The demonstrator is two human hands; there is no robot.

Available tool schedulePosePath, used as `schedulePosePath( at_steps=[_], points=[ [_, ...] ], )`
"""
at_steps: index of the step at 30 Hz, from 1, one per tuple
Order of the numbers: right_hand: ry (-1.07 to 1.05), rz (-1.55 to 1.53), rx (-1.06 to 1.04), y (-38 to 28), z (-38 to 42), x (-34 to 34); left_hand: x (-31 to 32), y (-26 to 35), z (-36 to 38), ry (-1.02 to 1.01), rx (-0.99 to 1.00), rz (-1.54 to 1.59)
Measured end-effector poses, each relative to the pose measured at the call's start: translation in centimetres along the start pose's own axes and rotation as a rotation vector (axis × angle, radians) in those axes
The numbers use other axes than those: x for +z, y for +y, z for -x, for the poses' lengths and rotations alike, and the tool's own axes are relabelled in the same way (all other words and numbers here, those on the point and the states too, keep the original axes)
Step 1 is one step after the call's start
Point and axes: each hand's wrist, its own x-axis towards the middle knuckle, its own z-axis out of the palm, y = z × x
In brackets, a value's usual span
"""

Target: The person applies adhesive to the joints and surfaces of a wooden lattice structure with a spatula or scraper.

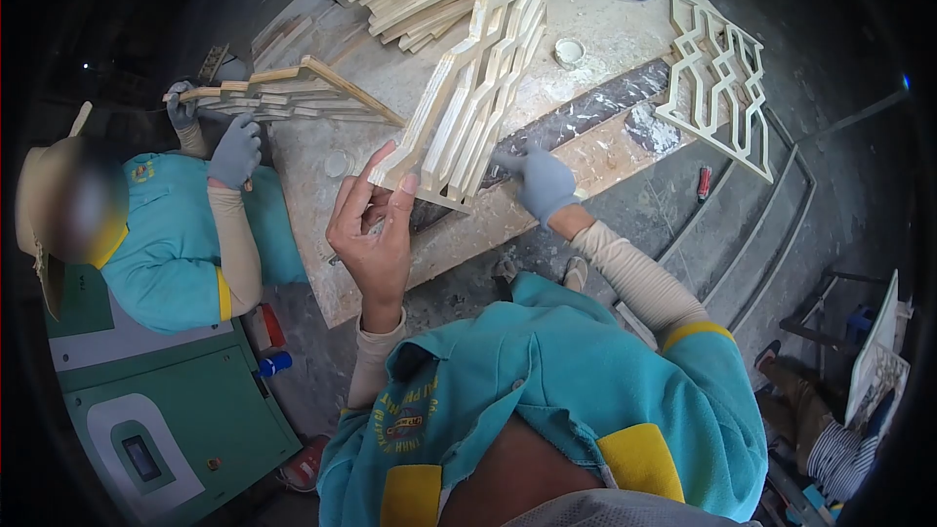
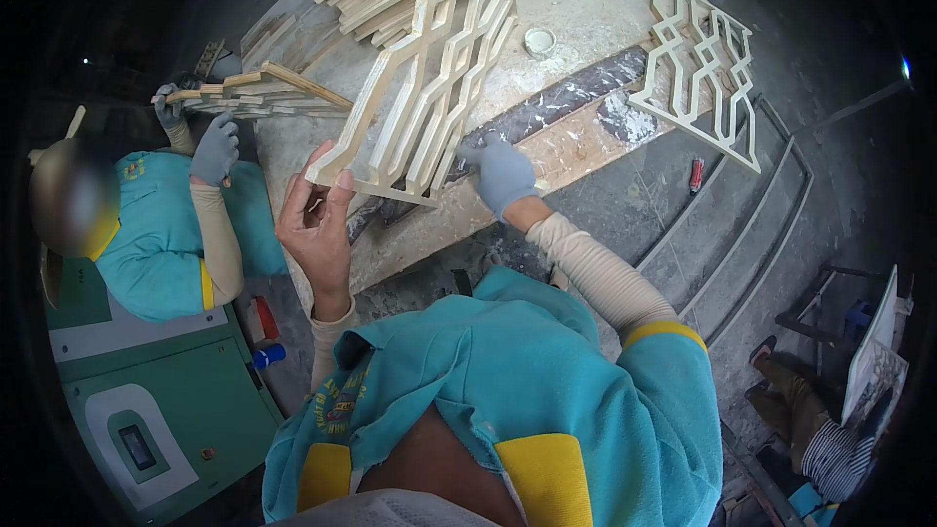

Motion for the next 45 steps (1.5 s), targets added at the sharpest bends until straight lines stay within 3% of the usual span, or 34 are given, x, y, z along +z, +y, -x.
schedulePosePath(
  at_steps=[2, 8, 13, 20, 22, 29, 32, 34, 37, 41, 43, 44, 45],
  points=[
    [0.08, -0.008, 0.032, 0.3, -0.3, -0.2, -0.1, -0.1, 0.1, -0.001, 0.004, -0.005],
    [-0.086, 0.037, -0.105, 0.8, 0.8, -0.1, 0.2, -0.8, -0.4, 0.019, 0.027, 0.01],
    [0.367, 0.288, -0.245, 2.1, -0.9, 0.2, 0.1, -0.4, -0.5, 0.02, -0.022, 0.016],
    [0.403, 0.394, -0.227, 2.0, -0.8, 2.1, 0.2, -0.7, -0.4, 0.027, 0.003, 0.013],
    [0.302, 0.371, -0.199, 2.1, -0.6, 2.1, 0.3, -1.1, -0.5, 0.067, 0.059, 0.021],
    [0.368, 0.326, -0.232, 2.7, -1.8, 1.3, 0.3, -1.3, -0.6, 0.053, 0.072, 0.004],
    [0.248, 0.413, -0.197, 1.8, -0.5, 1.5, 0.3, -1.1, -0.6, 0.072, 0.06, 0.046],
    [0.174, 0.273, -0.099, 1.0, -0.3, 0.4, 0.2, -1.0, -0.6, 0.06, 0.059, 0.014],
    [0.263, 0.206, -0.088, 1.2, -1.5, -0.6, 0.1, -1.2, -0.5, 0.055, 0.072, 0.012],
    [0.23, 0.311, -0.196, 1.4, -0.4, 0.4, -0.2, -0.5, -0.4, 0.027, -0.009, 0.021],
    [-0.047, 0.048, -0.034, 0.2, 0.9, -0.5, -0.3, -0.8, -0.4, 0.039, -0.002, 0.076],
    [-0.048, 0.05, -0.04, 0.8, 0.7, -0.1, -0.3, -0.9, -0.5, 0.045, -0.001, 0.076],
    [-0.03, -0.142, 0.003, 1.9, 0.8, 0.8, -0.4, -1.0, -0.5, 0.047, -0.007, 0.068]
  ],
)
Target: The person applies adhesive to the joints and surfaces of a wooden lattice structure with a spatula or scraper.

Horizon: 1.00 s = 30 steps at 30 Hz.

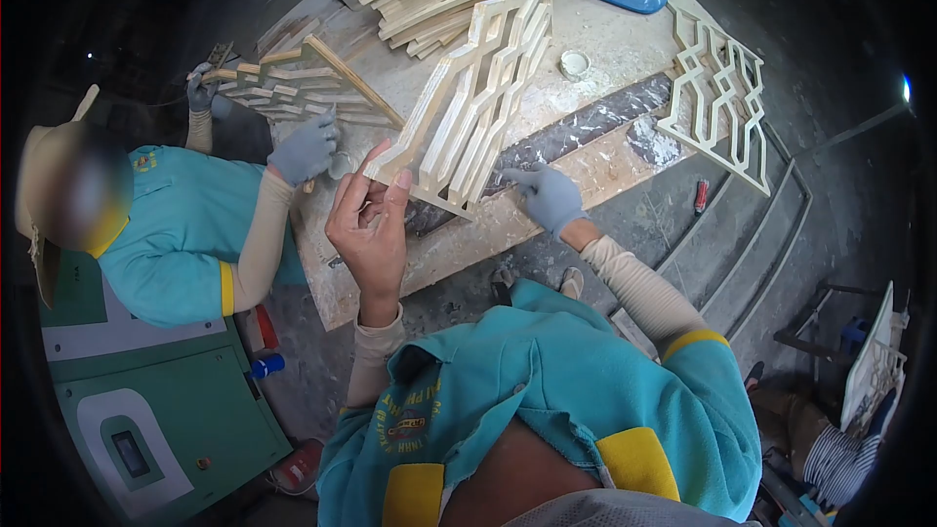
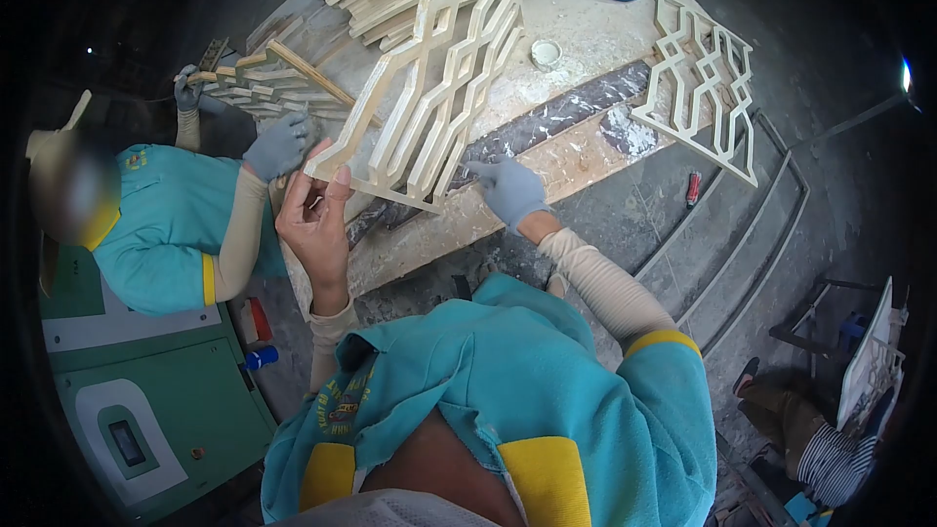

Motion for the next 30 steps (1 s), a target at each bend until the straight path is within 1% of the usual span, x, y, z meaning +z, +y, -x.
schedulePosePath(
  at_steps=[1, 2, 4, 5, 7, 11, 13, 14, 16, 17, 19, 20, 22, 23, 25, 28, 30],
  points=[
    [0.022, -0.193, 0.04, 0.8, 0.0, 0.7, -0.1, -0.1, 0.0, -0.001, -0.004, -0.006],
    [0.024, -0.192, 0.041, 1.3, -0.1, 1.7, -0.1, -0.4, -0.2, -0.001, -0.003, -0.005],
    [0.236, -0.409, 0.216, 1.1, -0.2, 2.7, -0.2, -0.9, -0.3, 0.024, 0.03, 0.009],
    [0.237, -0.41, 0.217, 0.9, -0.2, 3.3, -0.2, -0.8, -0.3, 0.022, 0.031, 0.009],
    [0.233, -0.568, 0.292, -0.7, 0.1, 3.8, -0.2, -0.6, -0.3, 0.032, -0.004, 0.037],
    [0.264, -0.597, 0.322, -1.5, 0.2, 6.8, -0.2, -0.5, -0.2, 0.034, -0.001, 0.055],
    [0.383, -0.729, 0.234, -1.9, 0.5, 7.8, -0.2, -0.6, -0.1, 0.045, -0.012, 0.061],
    [0.382, -0.727, 0.233, -1.8, 0.7, 8.0, -0.2, -0.7, -0.1, 0.046, -0.012, 0.061],
    [0.36, -0.599, 0.082, -1.9, 1.0, 7.7, -0.4, -0.8, -0.1, 0.044, -0.026, 0.071],
    [0.357, -0.598, 0.081, -1.8, 1.0, 7.4, -0.4, -0.8, -0.2, 0.047, -0.027, 0.07],
    [0.438, -0.372, -0.032, -2.2, 1.0, 6.1, -0.6, -0.9, -0.3, 0.026, 0.018, 0.036],
    [0.432, -0.373, -0.034, -2.1, 1.0, 5.0, -0.7, -0.9, -0.3, 0.031, 0.016, 0.034],
    [0.348, -0.107, -0.058, -2.0, 0.9, 2.8, -0.8, -1.0, -0.3, 0.023, 0.037, 0.016],
    [0.346, -0.106, -0.056, -1.8, 0.8, 2.7, -0.8, -1.0, -0.3, 0.023, 0.033, 0.017],
    [0.309, 0.034, -0.187, -1.4, 0.8, 2.5, -0.7, -1.1, -0.4, 0.036, 0.034, 0.029],
    [0.299, 0.068, -0.246, -2.1, 1.2, 3.8, -0.9, -1.4, -0.5, 0.034, 0.013, 0.044],
    [0.283, 0.113, -0.226, -1.9, 1.9, 4.7, -0.9, -1.3, -0.5, 0.032, 0.021, 0.04]
  ],
)
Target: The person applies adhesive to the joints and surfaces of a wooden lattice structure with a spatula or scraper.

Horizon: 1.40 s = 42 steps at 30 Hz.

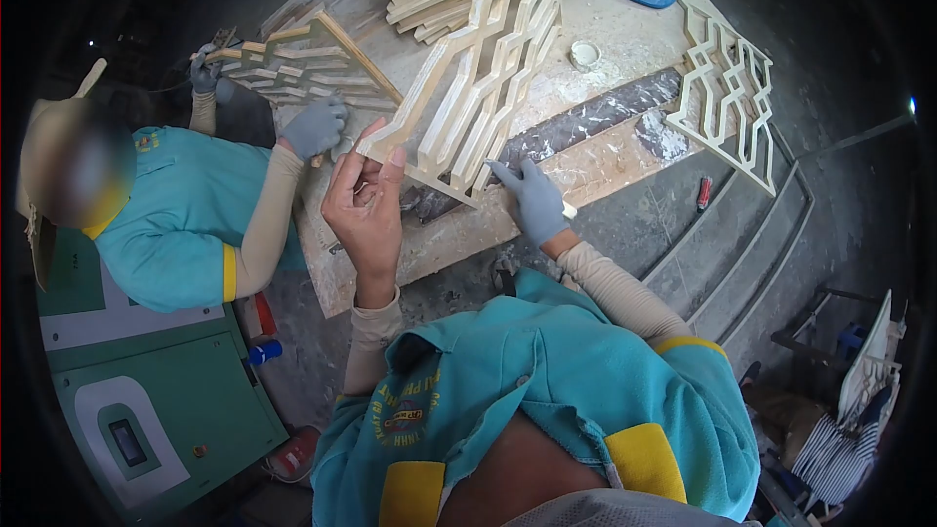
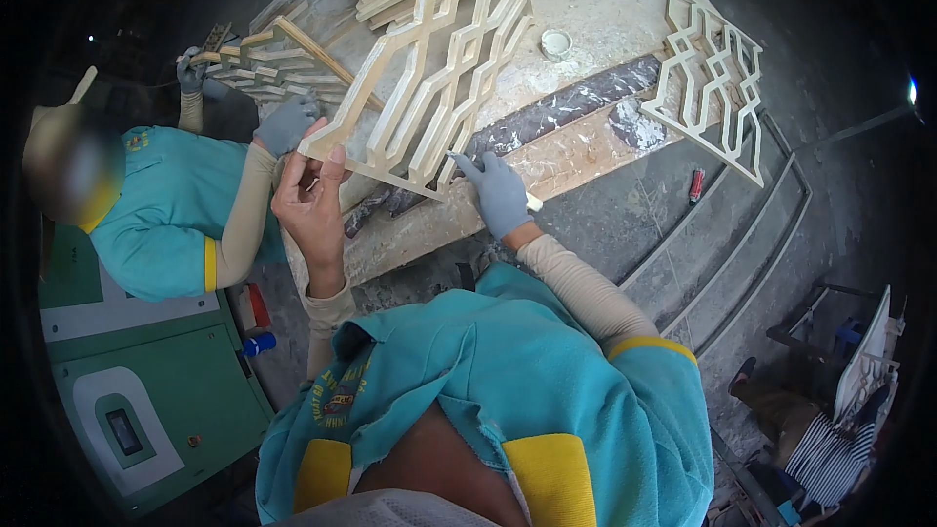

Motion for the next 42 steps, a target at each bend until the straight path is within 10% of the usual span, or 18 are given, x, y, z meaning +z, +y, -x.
schedulePosePath(
  at_steps=[42],
  points=[
    [-0.248, 0.068, 0.011, -0.9, 0.7, -3.0, 1.6, 0.7, 0.7, 0.004, 0.065, -0.06]
  ],
)
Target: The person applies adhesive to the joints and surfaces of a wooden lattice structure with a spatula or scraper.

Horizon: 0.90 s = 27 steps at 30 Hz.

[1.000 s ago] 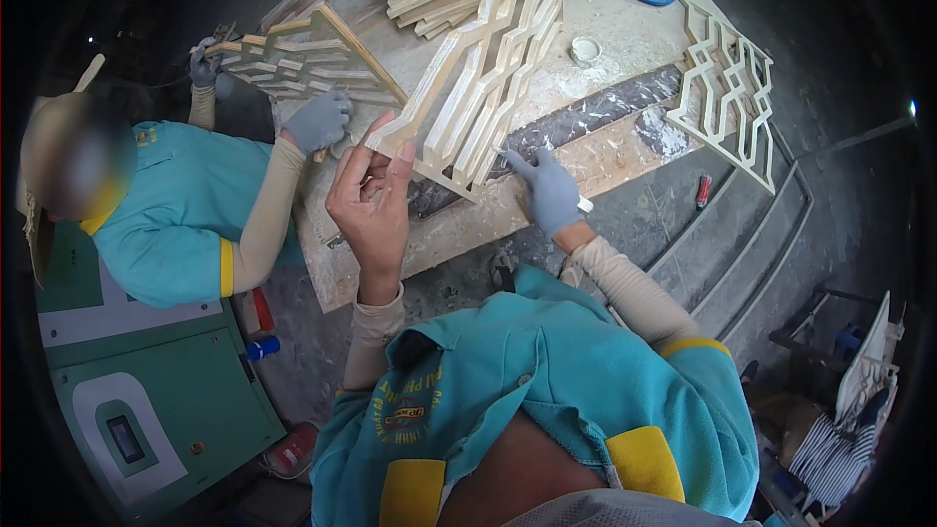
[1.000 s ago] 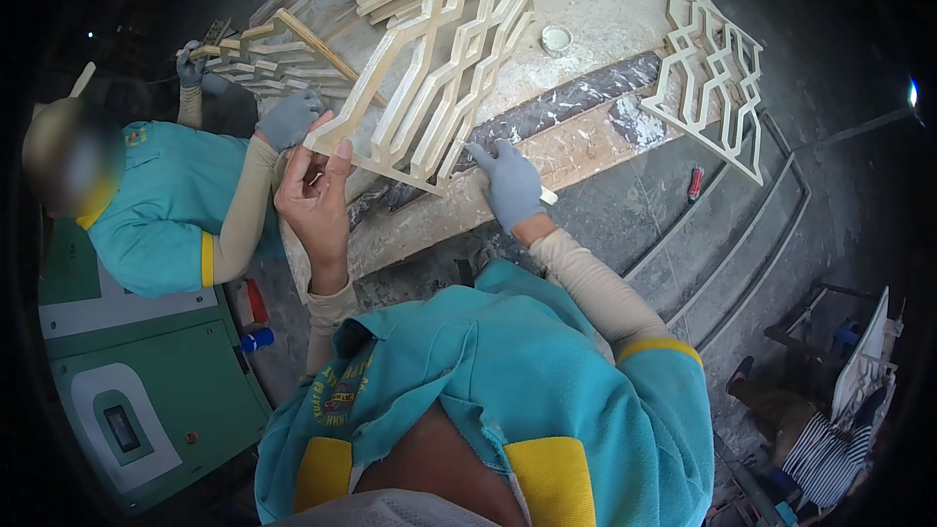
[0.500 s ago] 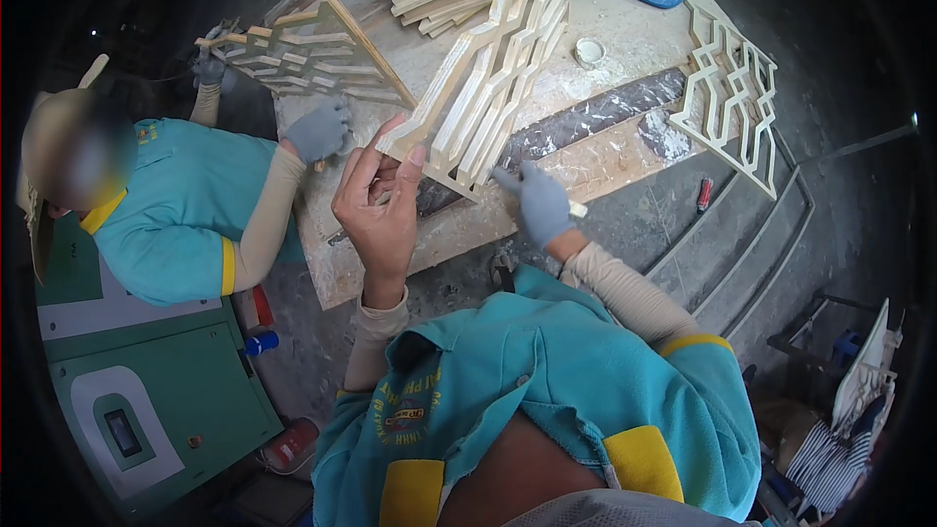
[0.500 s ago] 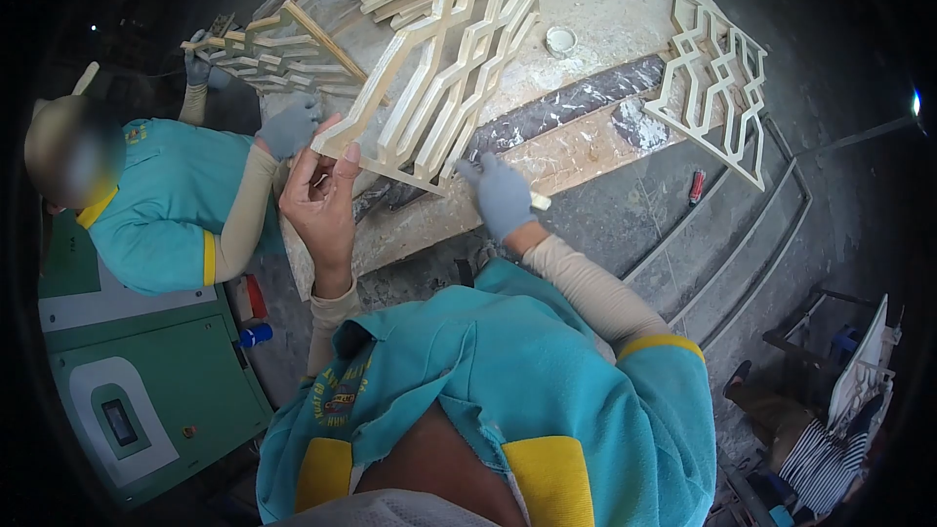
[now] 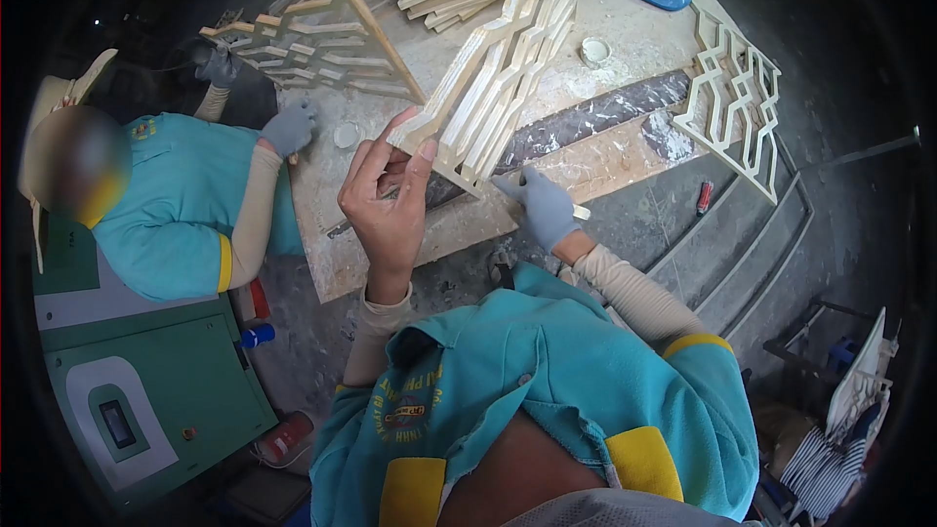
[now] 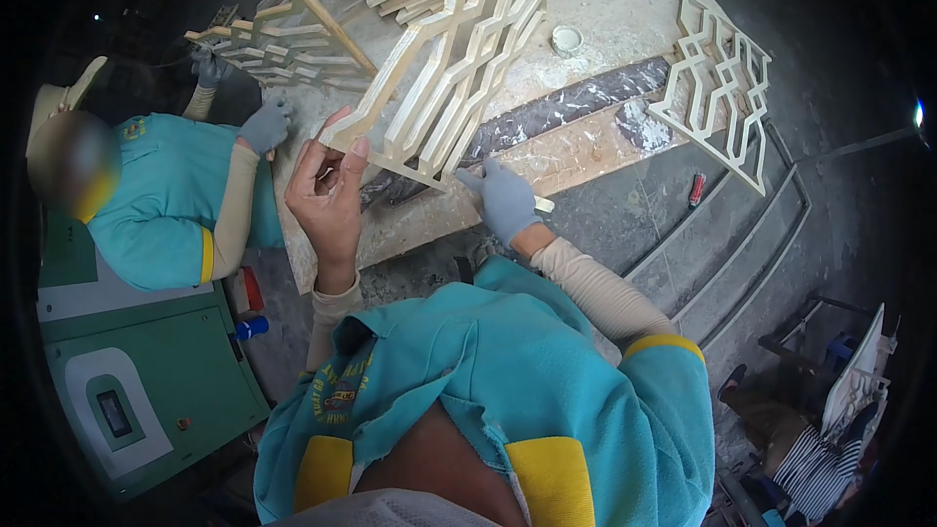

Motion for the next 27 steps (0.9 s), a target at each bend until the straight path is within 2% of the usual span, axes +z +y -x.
schedulePosePath(
  at_steps=[2, 4, 5, 7, 8, 10, 11, 13, 17, 19, 26, 27],
  points=[
    [-0.05, -0.042, -0.024, 0.1, 0.1, -0.2, 0.0, 0.1, -0.4, -0.004, -0.004, 0.001],
    [0.021, -0.314, 0.119, 1.0, 0.3, 0.2, 0.0, 0.2, -0.5, 0.008, -0.014, -0.007],
    [0.023, -0.315, 0.121, 1.5, 0.3, 0.5, 0.0, 0.2, -0.6, 0.005, -0.013, -0.006],
    [0.285, -0.475, 0.221, 2.6, 0.3, 1.6, 0.1, 0.2, -0.9, 0.024, -0.045, 0.037],
    [0.289, -0.475, 0.222, 2.9, 0.5, 2.2, 0.3, 0.5, -1.0, 0.021, -0.041, 0.039],
    [0.396, -0.747, 0.523, 2.9, 1.5, 2.9, 0.9, 1.5, -1.2, 0.034, -0.051, 0.154],
    [0.402, -0.748, 0.53, 3.1, 2.2, 3.1, 1.1, 1.8, -1.1, 0.025, -0.05, 0.156],
    [0.445, -0.847, 0.675, 2.7, 3.7, 2.4, 1.3, 2.5, -0.7, -0.011, -0.086, 0.142],
    [0.487, -0.741, 0.652, 2.7, 6.2, 2.2, 2.4, 3.1, 0.7, -0.049, -0.138, 0.266],
    [0.537, -0.681, 0.546, 2.7, 6.6, 3.4, 2.7, 3.1, 1.5, -0.063, -0.191, 0.289],
    [0.493, -0.539, 0.51, 2.1, 7.8, 1.8, 3.2, 3.2, 2.6, -0.099, -0.128, 0.297],
    [0.48, -0.52, 0.434, 2.3, 8.1, 1.4, 3.1, 3.0, 2.6, -0.116, -0.11, 0.282]
  ],
)
